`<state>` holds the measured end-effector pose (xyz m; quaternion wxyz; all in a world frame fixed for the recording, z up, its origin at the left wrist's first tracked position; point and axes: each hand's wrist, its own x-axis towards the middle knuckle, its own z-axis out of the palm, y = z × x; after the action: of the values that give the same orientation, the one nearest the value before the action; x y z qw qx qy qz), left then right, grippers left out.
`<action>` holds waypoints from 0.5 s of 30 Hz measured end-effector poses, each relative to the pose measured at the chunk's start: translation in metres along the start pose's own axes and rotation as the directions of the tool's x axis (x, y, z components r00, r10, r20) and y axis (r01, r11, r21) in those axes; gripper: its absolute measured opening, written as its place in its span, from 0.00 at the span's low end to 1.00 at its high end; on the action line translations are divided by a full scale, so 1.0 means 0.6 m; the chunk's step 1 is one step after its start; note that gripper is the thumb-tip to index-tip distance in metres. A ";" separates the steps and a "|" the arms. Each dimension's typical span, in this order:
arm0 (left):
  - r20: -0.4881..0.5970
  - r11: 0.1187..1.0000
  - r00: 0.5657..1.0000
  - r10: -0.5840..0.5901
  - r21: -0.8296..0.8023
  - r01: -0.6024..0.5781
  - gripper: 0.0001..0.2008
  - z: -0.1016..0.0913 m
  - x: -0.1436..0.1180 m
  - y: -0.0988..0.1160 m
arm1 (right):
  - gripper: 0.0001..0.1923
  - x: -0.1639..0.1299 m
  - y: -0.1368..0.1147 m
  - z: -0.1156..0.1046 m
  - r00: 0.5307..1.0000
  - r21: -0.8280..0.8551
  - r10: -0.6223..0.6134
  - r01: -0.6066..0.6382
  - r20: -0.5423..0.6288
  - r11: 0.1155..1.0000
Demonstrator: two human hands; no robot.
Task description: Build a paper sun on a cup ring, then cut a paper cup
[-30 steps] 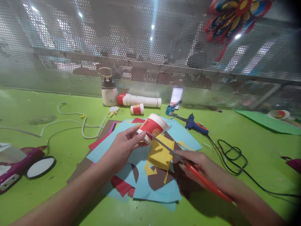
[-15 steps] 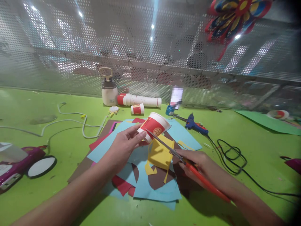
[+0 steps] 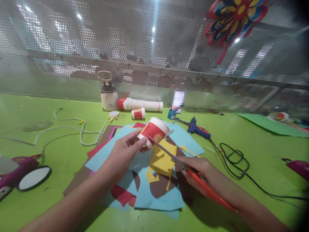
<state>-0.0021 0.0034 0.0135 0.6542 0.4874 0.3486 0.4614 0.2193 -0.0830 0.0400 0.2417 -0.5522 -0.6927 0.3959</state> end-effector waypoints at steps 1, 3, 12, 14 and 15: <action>-0.004 1.000 1.000 -0.008 0.000 0.008 0.27 0.000 0.000 0.000 | 0.10 0.000 0.003 0.000 1.000 -0.032 -0.019 0.019 -0.001 0.999; 0.007 1.000 1.000 -0.017 -0.007 0.017 0.27 -0.002 0.000 0.000 | 0.10 -0.001 0.006 0.000 1.000 -0.045 -0.006 0.006 -0.001 0.999; 0.035 0.999 0.999 0.006 0.048 -0.008 0.25 -0.011 0.006 -0.009 | 0.11 0.002 0.013 0.002 0.998 -0.077 -0.064 0.065 0.017 0.995; 0.045 0.998 0.999 0.011 0.063 -0.013 0.26 -0.013 0.009 -0.012 | 0.12 0.003 0.016 0.001 0.998 -0.063 -0.049 0.051 0.035 0.997; 0.052 0.998 0.999 0.016 0.065 -0.019 0.27 -0.014 0.011 -0.014 | 0.12 0.004 0.017 0.001 0.998 -0.054 -0.043 0.045 0.037 0.998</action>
<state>-0.0055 0.0115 0.0032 0.6426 0.5234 0.3423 0.4426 0.2240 -0.0802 0.0314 0.2229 -0.5361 -0.7195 0.3812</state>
